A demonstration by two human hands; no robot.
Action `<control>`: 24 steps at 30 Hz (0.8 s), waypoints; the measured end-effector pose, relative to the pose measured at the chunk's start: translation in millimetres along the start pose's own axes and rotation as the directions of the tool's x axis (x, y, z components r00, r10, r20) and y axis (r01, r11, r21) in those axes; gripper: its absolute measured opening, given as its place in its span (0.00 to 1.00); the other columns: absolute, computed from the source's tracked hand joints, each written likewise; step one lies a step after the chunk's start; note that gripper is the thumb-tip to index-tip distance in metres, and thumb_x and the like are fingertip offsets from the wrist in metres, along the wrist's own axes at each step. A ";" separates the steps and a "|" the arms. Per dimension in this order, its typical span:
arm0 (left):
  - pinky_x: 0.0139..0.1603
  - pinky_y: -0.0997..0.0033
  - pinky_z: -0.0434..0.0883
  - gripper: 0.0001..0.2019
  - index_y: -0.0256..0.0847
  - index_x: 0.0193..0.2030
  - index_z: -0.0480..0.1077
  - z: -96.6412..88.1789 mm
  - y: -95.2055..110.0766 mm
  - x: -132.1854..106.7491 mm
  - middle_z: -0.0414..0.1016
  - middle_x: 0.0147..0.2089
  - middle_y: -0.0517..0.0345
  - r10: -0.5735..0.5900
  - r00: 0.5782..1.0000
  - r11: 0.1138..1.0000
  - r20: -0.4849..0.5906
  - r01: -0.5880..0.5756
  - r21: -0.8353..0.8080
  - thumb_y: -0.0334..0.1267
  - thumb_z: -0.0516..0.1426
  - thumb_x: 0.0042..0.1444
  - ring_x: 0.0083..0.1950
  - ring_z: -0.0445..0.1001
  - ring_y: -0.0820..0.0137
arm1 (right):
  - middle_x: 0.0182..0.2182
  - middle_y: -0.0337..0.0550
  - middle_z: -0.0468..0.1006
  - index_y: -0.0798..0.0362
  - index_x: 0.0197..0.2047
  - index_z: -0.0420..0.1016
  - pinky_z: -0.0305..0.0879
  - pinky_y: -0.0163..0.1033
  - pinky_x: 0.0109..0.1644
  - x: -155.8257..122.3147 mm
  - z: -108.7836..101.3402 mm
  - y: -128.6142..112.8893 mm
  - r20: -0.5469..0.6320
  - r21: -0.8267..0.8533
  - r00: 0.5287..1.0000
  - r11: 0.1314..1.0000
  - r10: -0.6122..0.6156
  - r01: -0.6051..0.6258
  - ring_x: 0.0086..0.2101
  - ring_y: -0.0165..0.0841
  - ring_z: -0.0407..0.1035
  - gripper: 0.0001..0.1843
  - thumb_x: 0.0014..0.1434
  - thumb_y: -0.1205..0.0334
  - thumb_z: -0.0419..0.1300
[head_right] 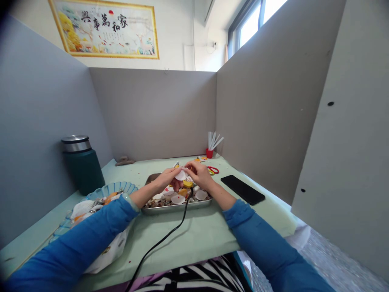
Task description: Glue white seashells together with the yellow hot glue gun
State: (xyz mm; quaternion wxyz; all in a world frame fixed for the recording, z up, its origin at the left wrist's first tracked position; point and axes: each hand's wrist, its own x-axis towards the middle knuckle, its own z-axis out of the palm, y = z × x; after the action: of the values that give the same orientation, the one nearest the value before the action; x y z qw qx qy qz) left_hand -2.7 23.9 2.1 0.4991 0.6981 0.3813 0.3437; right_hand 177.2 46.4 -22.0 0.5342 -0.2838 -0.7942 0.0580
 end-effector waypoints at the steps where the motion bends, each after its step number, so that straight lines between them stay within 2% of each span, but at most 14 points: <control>1: 0.20 0.75 0.62 0.30 0.34 0.31 0.65 -0.1 -0.4 0.2 0.73 0.24 0.52 0.004 1.000 1.000 0.004 -0.004 -0.003 0.66 0.51 0.49 0.17 0.69 0.74 | 0.27 0.41 0.73 0.54 0.38 0.73 0.60 0.34 0.29 0.0 -0.2 -0.3 0.002 0.001 1.000 1.000 0.002 -0.002 0.25 0.29 0.63 0.13 0.61 0.52 0.57; 24: 0.20 0.75 0.63 0.31 0.33 0.28 0.66 0.3 -1.9 0.5 0.72 0.23 0.52 0.010 1.000 1.000 0.000 -0.010 0.018 0.67 0.51 0.48 0.17 0.69 0.74 | 0.25 0.41 0.72 0.54 0.36 0.72 0.60 0.34 0.27 -0.1 -1.4 -3.1 0.041 0.038 0.999 0.999 0.023 -0.024 0.24 0.29 0.63 0.13 0.60 0.51 0.58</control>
State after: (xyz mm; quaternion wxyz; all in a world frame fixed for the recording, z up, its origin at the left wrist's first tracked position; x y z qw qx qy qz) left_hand -2.5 24.6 0.3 0.4909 0.7045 0.3811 0.3428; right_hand 177.2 43.4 -20.3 0.5227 -0.2816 -0.8002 0.0853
